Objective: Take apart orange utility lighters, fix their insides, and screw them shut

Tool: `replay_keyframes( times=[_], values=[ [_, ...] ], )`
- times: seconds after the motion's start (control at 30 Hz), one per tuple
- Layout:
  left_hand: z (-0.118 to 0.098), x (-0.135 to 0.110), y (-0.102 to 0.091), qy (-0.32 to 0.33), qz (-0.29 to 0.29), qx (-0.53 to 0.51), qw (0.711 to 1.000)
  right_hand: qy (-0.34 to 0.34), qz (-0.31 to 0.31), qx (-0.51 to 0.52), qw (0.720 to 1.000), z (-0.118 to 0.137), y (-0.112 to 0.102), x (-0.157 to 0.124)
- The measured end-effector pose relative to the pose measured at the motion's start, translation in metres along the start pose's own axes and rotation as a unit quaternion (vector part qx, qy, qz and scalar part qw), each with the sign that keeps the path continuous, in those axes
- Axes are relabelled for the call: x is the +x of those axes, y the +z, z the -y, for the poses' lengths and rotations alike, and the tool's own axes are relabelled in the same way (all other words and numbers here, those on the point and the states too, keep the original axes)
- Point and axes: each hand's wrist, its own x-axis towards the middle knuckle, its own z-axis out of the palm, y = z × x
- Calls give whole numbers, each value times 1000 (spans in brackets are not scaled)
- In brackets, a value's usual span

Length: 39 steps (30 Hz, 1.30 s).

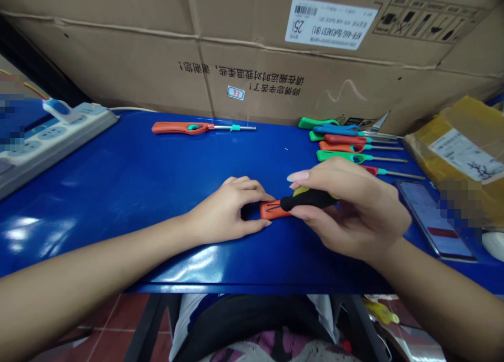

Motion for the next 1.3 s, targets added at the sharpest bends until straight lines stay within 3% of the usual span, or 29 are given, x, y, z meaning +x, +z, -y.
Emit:
replay_keyframes(
  times=[0.1, 0.3, 0.5, 0.67, 0.77, 0.93, 1.13, 1.3],
  values=[
    [-1, 1, -1, -2, 3, -6, 1000, 3, -4, -19, 1000, 1, -1, -3],
    [0, 0, 0, -1, 2, -2, 1000, 83, 22, 24, 996, -4, 3, -12],
    [0, 0, 0, -2, 4, -2, 1000, 41, -77, -37, 996, -15, 3, -10],
    [-1, 2, -2, -14, 18, -1, 1000, 112, -6, 63, 992, -13, 1, -12],
    [-1, 1, -1, -7, 11, 0, 1000, 67, -18, 68, 995, -14, 3, -10],
    [-1, 1, 0, -17, 14, -2, 1000, -2, -66, -35, 997, -18, 2, -9],
    [-1, 1, -1, -10, 12, 2, 1000, 68, 17, 59, 996, -13, -2, -12],
    [-2, 1, -1, -18, 18, -1, 1000, -23, -4, -34, 999, -8, -3, -6]
  ],
)
